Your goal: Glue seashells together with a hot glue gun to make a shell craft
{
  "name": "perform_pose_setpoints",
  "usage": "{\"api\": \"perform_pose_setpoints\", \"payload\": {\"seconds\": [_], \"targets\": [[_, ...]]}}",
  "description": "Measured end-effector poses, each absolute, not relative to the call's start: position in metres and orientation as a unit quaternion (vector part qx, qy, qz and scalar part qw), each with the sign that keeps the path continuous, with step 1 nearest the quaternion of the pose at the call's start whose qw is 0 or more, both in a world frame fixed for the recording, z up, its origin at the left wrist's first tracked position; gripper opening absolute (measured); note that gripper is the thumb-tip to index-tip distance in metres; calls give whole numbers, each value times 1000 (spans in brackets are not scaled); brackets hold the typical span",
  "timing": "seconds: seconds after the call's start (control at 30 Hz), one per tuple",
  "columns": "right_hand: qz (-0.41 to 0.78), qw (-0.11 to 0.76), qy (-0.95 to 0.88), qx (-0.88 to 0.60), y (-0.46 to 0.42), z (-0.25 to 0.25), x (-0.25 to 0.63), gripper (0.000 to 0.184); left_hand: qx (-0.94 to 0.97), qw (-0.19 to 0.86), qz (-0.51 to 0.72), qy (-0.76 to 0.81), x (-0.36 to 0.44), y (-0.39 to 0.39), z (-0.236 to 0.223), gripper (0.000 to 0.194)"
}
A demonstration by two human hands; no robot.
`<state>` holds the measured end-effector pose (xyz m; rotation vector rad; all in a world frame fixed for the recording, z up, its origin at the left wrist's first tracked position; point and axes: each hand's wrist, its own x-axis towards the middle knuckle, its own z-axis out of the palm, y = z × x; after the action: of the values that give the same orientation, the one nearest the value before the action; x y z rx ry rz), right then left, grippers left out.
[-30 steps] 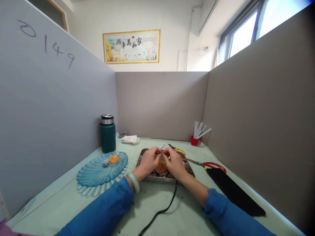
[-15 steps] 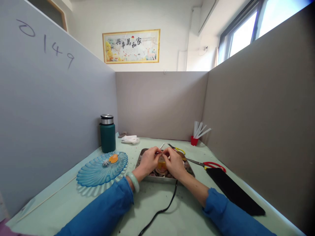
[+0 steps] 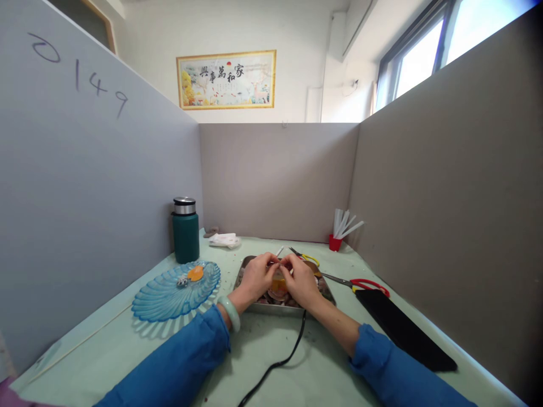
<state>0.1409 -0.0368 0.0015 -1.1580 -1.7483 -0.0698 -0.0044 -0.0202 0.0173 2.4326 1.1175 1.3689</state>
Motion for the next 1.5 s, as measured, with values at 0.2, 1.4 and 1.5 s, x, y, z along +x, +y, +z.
{"api": "perform_pose_setpoints", "payload": {"seconds": [0.2,1.4,1.5], "targets": [[-22,501,-722,-478,-39,4,140,10,806,69,457,369,-4,-20,18,13],[5,512,-709,-485,-36,4,142,14,810,89,456,358,-4,-21,19,15],[0,513,-709,-483,-36,4,141,14,810,88,454,361,-4,-21,19,16]]}}
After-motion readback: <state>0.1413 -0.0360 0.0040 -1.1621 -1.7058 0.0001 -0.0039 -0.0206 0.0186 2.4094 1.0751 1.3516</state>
